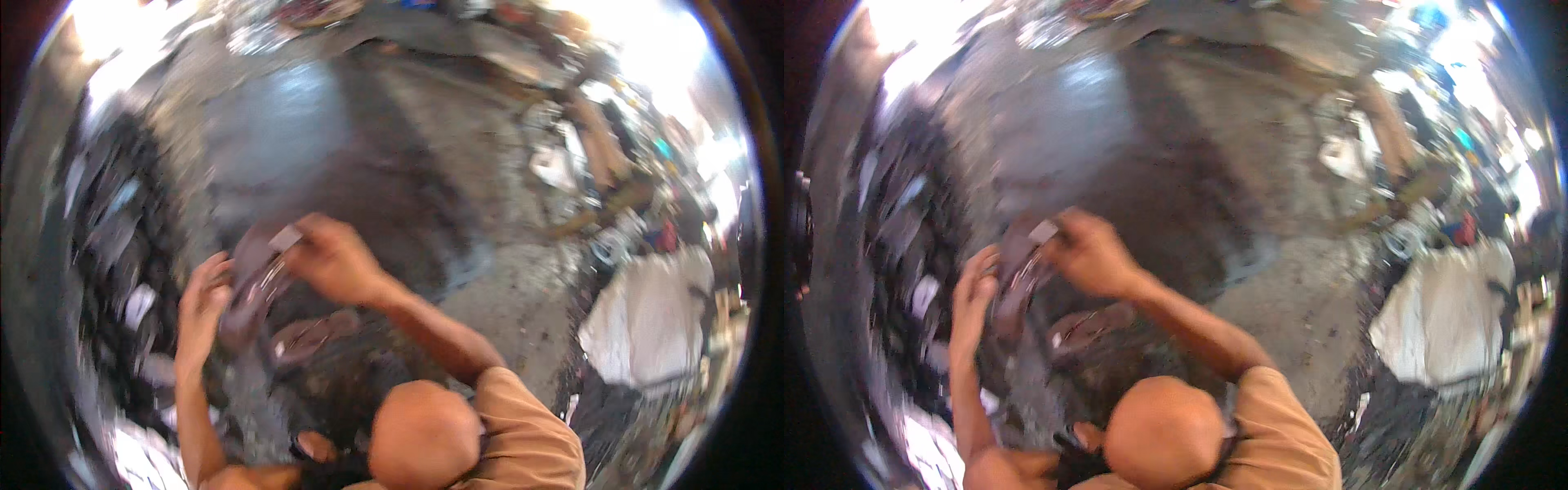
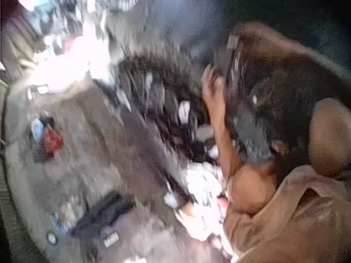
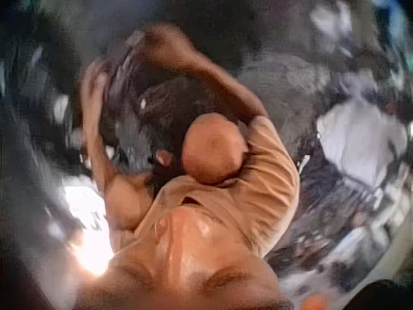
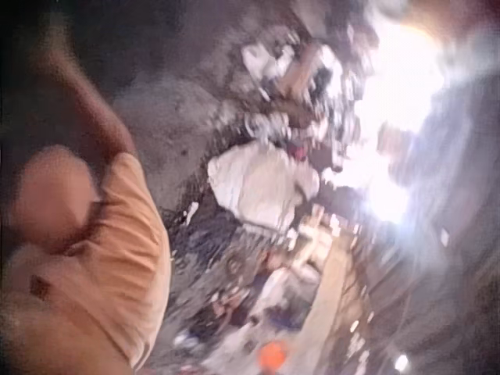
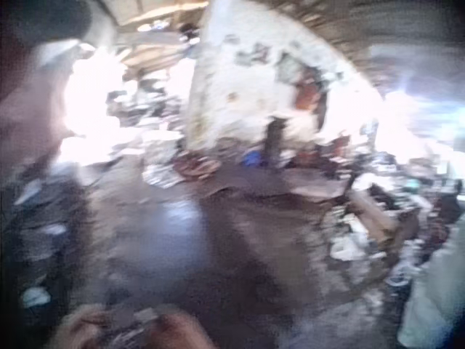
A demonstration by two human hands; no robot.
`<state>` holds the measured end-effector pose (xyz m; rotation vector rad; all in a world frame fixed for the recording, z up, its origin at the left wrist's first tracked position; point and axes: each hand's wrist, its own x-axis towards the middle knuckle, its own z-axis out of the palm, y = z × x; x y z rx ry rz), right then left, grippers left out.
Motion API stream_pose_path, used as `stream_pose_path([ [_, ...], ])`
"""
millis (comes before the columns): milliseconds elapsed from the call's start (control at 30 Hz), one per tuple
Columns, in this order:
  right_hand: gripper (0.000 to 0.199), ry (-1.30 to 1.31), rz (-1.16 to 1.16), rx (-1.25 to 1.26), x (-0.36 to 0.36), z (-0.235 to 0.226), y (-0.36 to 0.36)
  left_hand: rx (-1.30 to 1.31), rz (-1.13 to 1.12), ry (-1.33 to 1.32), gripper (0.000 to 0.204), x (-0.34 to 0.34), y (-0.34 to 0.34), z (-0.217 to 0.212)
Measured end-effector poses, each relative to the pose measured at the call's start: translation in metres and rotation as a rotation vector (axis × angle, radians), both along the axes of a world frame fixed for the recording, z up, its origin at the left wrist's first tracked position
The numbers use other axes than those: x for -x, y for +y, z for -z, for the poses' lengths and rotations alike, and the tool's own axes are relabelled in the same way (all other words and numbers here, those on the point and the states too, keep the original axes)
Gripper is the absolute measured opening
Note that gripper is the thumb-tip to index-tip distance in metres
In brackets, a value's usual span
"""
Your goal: The person applies a dark liquid and a yellowish substance to a large black rubber sheet using a cloth and a brush. They spread the substances evenly across the surface and then lift and move the sheet within the workshop.
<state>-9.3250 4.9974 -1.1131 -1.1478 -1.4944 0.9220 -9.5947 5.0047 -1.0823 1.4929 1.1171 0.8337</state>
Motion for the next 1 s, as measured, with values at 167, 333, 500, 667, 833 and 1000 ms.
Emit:
stream_pose_path([
  [167, 0.026, 0.609, 0.113, 0.431, -0.02, 0.024, 0.001, 0.317, 0.074, -0.103, 0.051, -0.004, 0.0, 0.02],
  [333, 0.039, 0.435, 0.135, 0.518, -0.013, 0.078, -0.01, 0.497, -0.169, -0.134, 0.055, 0.036, -0.004, 0.087],
  [500, 0.055, 0.112, 0.129, 0.667, -0.02, 0.171, -0.055, 0.428, -0.447, 0.098, 0.044, 0.039, -0.041, 0.185],
  [667, 0.064, 0.159, 0.185, 0.694, -0.015, 0.193, -0.064, 0.365, -0.496, 0.373, 0.043, 0.021, -0.046, 0.213],
  [833, 0.066, 0.167, 0.189, 0.633, -0.018, 0.211, -0.06, 0.254, -0.48, 0.408, 0.042, 0.025, -0.038, 0.228],
  [1000, 0.061, 0.074, 0.182, 0.681, -0.019, 0.205, -0.056, 0.226, -0.436, 0.515, 0.04, 0.02, -0.037, 0.22],
])
